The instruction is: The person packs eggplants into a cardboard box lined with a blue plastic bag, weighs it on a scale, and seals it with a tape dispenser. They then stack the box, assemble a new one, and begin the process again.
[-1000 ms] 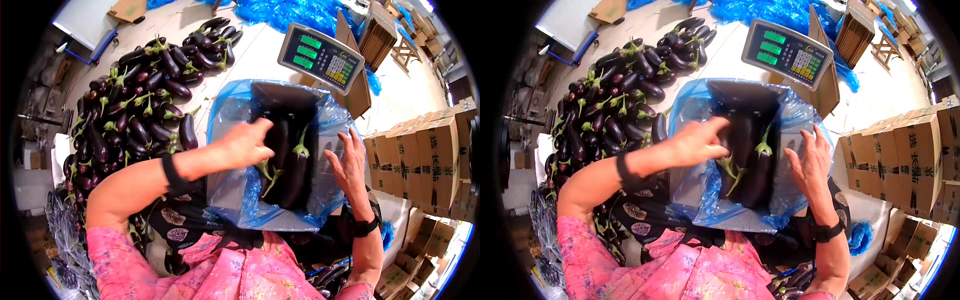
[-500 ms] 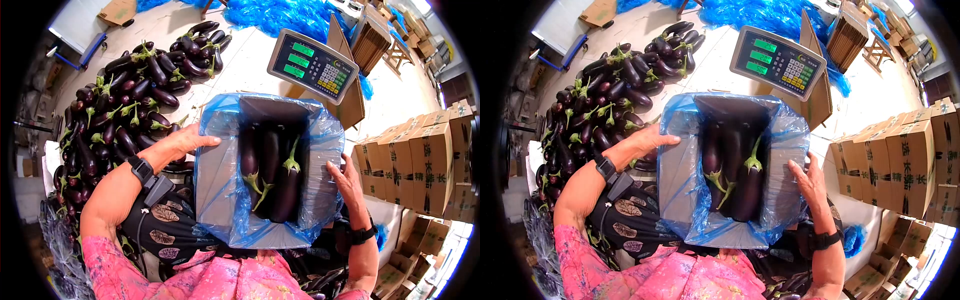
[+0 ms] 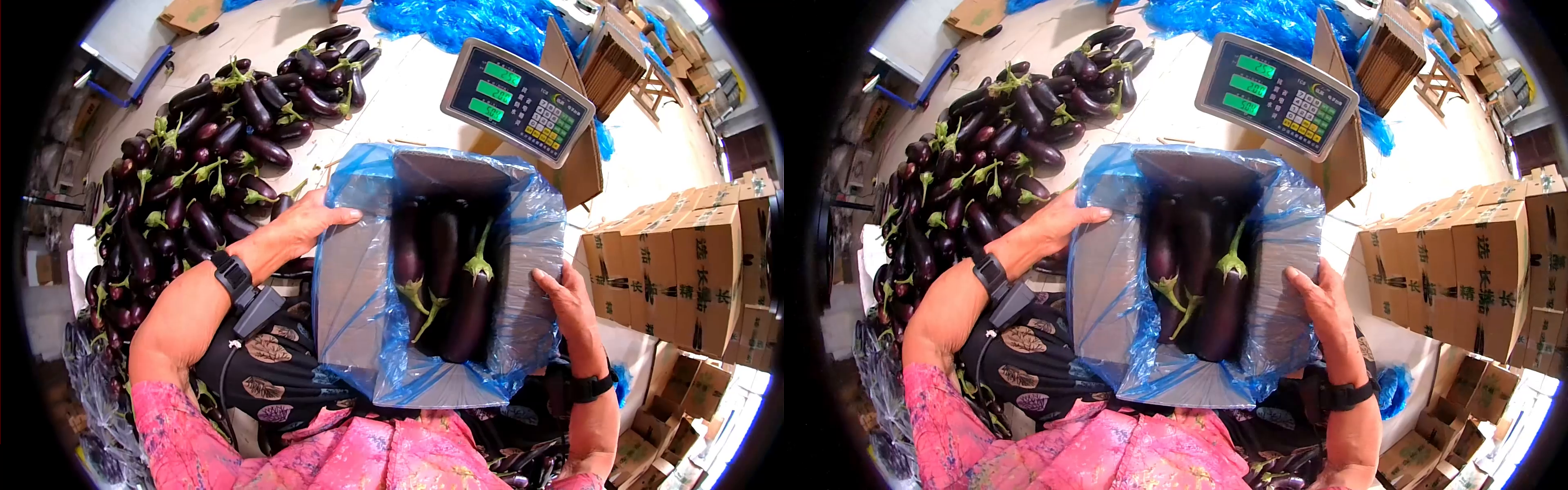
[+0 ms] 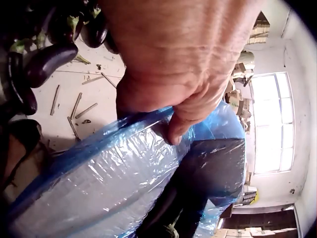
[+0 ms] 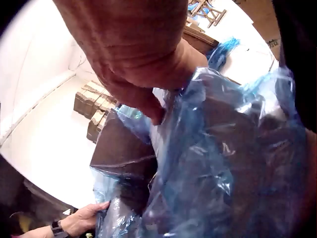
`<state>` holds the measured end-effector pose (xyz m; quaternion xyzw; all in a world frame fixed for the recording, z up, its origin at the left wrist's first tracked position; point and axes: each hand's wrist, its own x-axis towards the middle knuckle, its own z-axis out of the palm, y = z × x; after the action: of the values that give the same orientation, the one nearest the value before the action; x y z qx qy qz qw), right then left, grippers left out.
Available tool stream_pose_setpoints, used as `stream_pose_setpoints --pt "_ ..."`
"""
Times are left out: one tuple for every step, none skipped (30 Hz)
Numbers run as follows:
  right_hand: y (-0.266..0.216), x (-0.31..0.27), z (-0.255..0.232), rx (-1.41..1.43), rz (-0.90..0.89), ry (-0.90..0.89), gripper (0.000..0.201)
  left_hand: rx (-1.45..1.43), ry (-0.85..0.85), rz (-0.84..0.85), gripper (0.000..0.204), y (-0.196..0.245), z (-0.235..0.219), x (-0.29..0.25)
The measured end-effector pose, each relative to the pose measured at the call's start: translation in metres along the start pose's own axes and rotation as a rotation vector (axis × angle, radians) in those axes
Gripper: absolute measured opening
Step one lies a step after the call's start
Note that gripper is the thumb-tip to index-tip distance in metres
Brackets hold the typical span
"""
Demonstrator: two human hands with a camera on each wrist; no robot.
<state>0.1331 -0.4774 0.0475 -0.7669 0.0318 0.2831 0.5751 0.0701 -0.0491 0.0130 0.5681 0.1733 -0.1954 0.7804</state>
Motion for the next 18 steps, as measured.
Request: stream_pose_setpoints --pt "-0.005 -0.004 0.002 0.064 -0.004 -0.008 0.041 0.018 0.017 0.039 0.044 0.003 0.005 -0.001" --pt "-0.008 -0.006 0.006 0.124 -0.007 -0.029 0.039 0.017 0.023 0.045 0.041 0.006 0.01 -0.001" --pt "-0.005 -0.007 0.003 0.08 -0.028 -0.037 0.037 0.035 -0.002 0.037 0.04 0.015 0.016 -0.003" --pt "-0.019 -0.016 0.009 0.039 0.031 -0.032 0.037 0.093 0.021 0.059 0.041 0.019 0.018 0.001" --pt "-0.022 -0.019 0.012 0.01 0.029 -0.037 0.04 0.107 0.039 0.058 0.041 0.017 0.016 0.01" --pt "-0.019 -0.022 0.012 0.052 0.039 -0.021 0.042 0.131 0.005 0.119 0.042 0.015 0.01 0.018" --pt "-0.02 -0.024 0.014 0.031 0.046 -0.014 0.041 0.148 0.024 0.184 0.043 0.012 0.003 0.023" --pt "-0.015 -0.023 0.01 -0.014 0.044 -0.028 0.044 0.215 -0.026 0.174 0.048 0.02 -0.003 0.017" --pt "-0.018 -0.026 0.016 -0.004 0.036 0.025 0.045 0.38 -0.038 0.18 0.049 0.028 -0.015 0.009" --pt "-0.018 -0.026 0.014 -0.001 -0.005 -0.037 0.05 0.544 -0.068 0.181 0.051 0.044 -0.022 -0.004" --pt "-0.018 -0.025 0.01 -0.067 -0.056 0.008 0.051 0.478 -0.031 0.081 0.053 0.059 -0.033 -0.019" --pt "-0.02 -0.028 0.008 -0.137 -0.096 0.061 0.052 0.405 -0.009 -0.023 0.056 0.078 -0.039 -0.042" --pt "-0.021 -0.03 0.008 -0.185 -0.179 0.103 0.051 0.397 0.042 0.05 0.056 0.082 -0.064 -0.055" --pt "-0.021 -0.029 0.007 -0.24 -0.254 0.228 0.051 0.387 0.096 0.126 0.055 0.084 -0.091 -0.07" --pt "-0.019 -0.026 0.008 -0.293 -0.336 0.348 0.05 0.392 0.201 0.151 0.054 0.086 -0.112 -0.09" --pt "-0.019 -0.022 0.011 -0.34 -0.424 0.465 0.05 0.402 0.313 0.178 0.053 0.086 -0.132 -0.113" --pt "-0.028 -0.026 0.017 -0.434 -0.411 0.498 0.05 0.387 0.445 0.172 0.049 0.078 -0.154 -0.135" --pt "-0.026 -0.024 0.016 -0.489 -0.486 0.441 0.044 0.372 0.576 0.165 0.046 0.064 -0.176 -0.157"
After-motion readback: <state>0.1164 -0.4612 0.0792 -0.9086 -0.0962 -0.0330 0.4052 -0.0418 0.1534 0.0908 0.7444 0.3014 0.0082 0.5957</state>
